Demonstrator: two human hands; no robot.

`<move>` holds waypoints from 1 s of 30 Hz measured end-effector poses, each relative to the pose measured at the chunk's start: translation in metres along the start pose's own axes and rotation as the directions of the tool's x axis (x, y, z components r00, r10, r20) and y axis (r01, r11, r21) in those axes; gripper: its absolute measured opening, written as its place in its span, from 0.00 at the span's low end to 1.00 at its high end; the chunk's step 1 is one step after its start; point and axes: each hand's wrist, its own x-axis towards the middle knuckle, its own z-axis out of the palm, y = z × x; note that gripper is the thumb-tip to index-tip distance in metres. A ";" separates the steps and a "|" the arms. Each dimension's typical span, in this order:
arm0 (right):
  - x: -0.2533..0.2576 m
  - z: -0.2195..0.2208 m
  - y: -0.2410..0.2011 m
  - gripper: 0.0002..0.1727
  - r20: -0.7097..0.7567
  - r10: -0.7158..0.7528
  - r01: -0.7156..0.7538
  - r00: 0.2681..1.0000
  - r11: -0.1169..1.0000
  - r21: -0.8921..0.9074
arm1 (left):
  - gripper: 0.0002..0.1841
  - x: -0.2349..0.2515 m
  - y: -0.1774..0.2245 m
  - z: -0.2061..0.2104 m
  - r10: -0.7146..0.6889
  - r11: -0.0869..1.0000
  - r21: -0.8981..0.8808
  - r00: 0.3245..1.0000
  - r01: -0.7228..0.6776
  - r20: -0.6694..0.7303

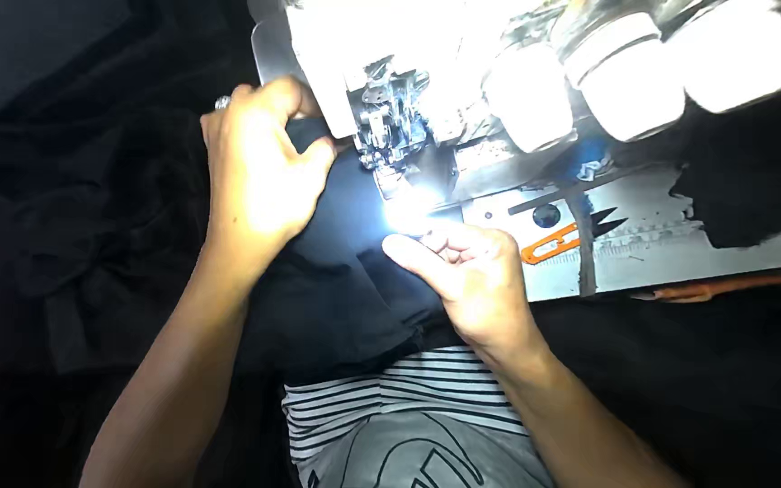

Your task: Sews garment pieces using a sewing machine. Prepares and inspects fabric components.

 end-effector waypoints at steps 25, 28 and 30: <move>0.021 -0.011 -0.004 0.24 0.061 -0.081 0.079 0.995 0.996 0.033 | 0.22 -0.055 0.013 0.021 0.187 0.972 -0.142 0.982 -0.188 -0.023; 0.009 -0.033 -0.003 0.15 0.104 -0.220 0.239 0.970 0.943 -0.232 | 0.26 -0.090 -0.015 0.003 0.225 0.963 -0.157 0.974 -0.218 0.033; -0.016 -0.067 -0.012 0.11 0.174 -0.132 0.192 0.976 0.899 -0.394 | 0.25 -0.131 -0.043 -0.003 0.209 0.974 -0.091 0.978 -0.209 -0.005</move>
